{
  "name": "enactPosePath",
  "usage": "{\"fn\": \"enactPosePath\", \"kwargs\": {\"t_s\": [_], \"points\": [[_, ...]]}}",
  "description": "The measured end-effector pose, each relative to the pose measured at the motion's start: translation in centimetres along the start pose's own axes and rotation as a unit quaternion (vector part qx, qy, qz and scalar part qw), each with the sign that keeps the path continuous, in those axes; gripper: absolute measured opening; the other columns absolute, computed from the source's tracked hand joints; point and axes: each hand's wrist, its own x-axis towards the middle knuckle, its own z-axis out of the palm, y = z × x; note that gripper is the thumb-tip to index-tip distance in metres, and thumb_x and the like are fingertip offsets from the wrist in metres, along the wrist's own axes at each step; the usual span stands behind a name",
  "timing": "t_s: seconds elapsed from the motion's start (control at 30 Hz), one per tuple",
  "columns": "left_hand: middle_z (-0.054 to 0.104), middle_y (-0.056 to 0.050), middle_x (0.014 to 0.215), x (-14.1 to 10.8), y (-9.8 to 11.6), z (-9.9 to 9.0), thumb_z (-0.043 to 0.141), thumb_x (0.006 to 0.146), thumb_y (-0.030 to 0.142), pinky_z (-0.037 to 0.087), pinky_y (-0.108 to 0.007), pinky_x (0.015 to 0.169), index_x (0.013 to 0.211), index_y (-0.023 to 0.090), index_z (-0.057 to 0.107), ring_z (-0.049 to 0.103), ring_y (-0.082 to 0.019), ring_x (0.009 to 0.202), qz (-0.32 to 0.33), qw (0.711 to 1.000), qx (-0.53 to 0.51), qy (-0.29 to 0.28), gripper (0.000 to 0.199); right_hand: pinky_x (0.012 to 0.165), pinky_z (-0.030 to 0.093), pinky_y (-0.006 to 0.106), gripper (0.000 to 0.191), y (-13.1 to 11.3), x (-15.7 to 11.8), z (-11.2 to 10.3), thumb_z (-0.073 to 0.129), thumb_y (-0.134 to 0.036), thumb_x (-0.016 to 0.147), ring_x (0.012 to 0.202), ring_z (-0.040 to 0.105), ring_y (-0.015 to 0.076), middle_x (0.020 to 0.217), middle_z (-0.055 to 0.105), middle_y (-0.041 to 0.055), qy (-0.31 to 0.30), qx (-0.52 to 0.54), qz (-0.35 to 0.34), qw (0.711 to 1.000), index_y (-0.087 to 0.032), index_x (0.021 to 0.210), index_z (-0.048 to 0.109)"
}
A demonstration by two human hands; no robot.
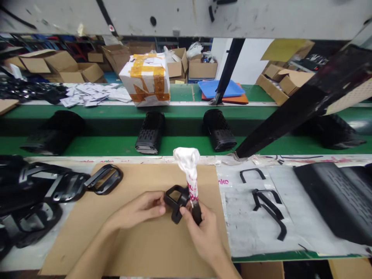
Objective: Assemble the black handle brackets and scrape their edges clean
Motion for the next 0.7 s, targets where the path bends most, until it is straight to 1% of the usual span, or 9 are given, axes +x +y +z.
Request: {"fn": "enactPosePath", "kwargs": {"t_s": [0.03,0.1,0.13,0.2,0.3,0.4,0.47,0.57,0.7], "points": [[0.056,0.001,0.079,0.2,-0.5,0.2,0.059,0.093,0.046,0.037,-0.024,0.063,0.085,0.019,0.054,0.048,-0.014,0.071,0.000,1.000,0.006,0.013,0.029,0.047,0.032,0.021,0.041,0.0,0.1,0.1,0.066,-0.049,0.095,0.050,0.035,0.0092,0.056,0.038,-0.0055,0.001,0.020,0.023,1.000,-0.019,0.070,0.052],[0.055,0.002,0.079,0.9,-1.3,0.7,0.061,0.090,0.036,0.037,-0.024,0.063,0.086,0.021,0.051,0.049,-0.014,0.070,0.003,0.994,0.068,0.090,0.018,0.041,0.030,0.020,0.043,0.0,0.3,0.4,0.066,-0.057,0.093,0.043,0.031,0.0081,0.051,0.035,-0.0079,-0.016,0.082,0.089,0.993,-0.021,0.076,0.050],[0.055,0.002,0.080,1.5,-1.6,0.9,0.060,0.088,0.032,0.037,-0.025,0.063,0.085,0.021,0.050,0.049,-0.015,0.070,0.011,0.984,0.116,0.132,0.015,0.037,0.027,0.020,0.045,0.0,0.4,0.5,0.065,-0.061,0.092,0.039,0.028,0.0074,0.049,0.034,-0.0094,-0.032,0.118,0.124,0.985,-0.021,0.080,0.050],[0.056,0.001,0.081,2.7,-2.0,1.2,0.060,0.087,0.028,0.038,-0.027,0.065,0.083,0.022,0.048,0.051,-0.016,0.072,0.044,0.955,0.218,0.195,0.014,0.032,0.023,0.019,0.050,-0.1,0.6,0.7,0.066,-0.069,0.088,0.033,0.023,0.0060,0.045,0.031,-0.0119,-0.058,0.172,0.177,0.967,-0.022,0.083,0.048],[0.056,-0.001,0.080,4.6,-2.6,1.1,0.057,0.093,0.035,0.040,-0.030,0.068,0.078,0.022,0.048,0.052,-0.018,0.071,0.089,0.903,0.339,0.248,0.022,0.030,0.022,0.016,0.055,-0.4,0.8,0.8,0.069,-0.073,0.083,0.032,0.022,0.0046,0.043,0.033,-0.0128,-0.072,0.202,0.199,0.956,-0.023,0.083,0.045],[0.061,-0.004,0.078,6.0,-3.5,0.7,0.047,0.101,0.039,0.041,-0.032,0.071,0.076,0.022,0.052,0.056,-0.020,0.074,0.123,0.858,0.427,0.257,0.031,0.031,0.023,0.017,0.056,-0.4,0.9,0.8,0.070,-0.073,0.082,0.033,0.023,0.0047,0.043,0.033,-0.0125,-0.077,0.199,0.201,0.956,-0.022,0.083,0.046],[0.064,-0.005,0.079,6.4,-3.9,0.6,0.045,0.103,0.040,0.041,-0.033,0.073,0.077,0.021,0.055,0.059,-0.021,0.076,0.127,0.844,0.456,0.252,0.034,0.031,0.023,0.018,0.055,-0.4,1.0,0.7,0.069,-0.072,0.083,0.033,0.026,0.0056,0.045,0.033,-0.0118,-0.060,0.178,0.192,0.963,-0.022,0.082,0.048],[0.067,-0.005,0.080,6.4,-4.2,0.6,0.050,0.102,0.039,0.041,-0.034,0.074,0.078,0.021,0.057,0.061,-0.021,0.076,0.105,0.842,0.466,0.250,0.031,0.032,0.022,0.019,0.052,-0.1,1.5,0.6,0.066,-0.070,0.087,0.033,0.027,0.0062,0.048,0.030,-0.0117,-0.032,0.150,0.169,0.974,-0.021,0.084,0.050],[0.069,-0.006,0.084,6.1,-4.0,0.6,0.051,0.100,0.031,0.043,-0.035,0.076,0.082,0.021,0.061,0.062,-0.022,0.080,0.092,0.841,0.477,0.237,0.022,0.034,0.022,0.020,0.047,-0.1,2.2,0.4,0.063,-0.066,0.091,0.035,0.024,0.0060,0.052,0.027,-0.0118,-0.039,0.144,0.143,0.978,-0.021,0.085,0.049]]}}
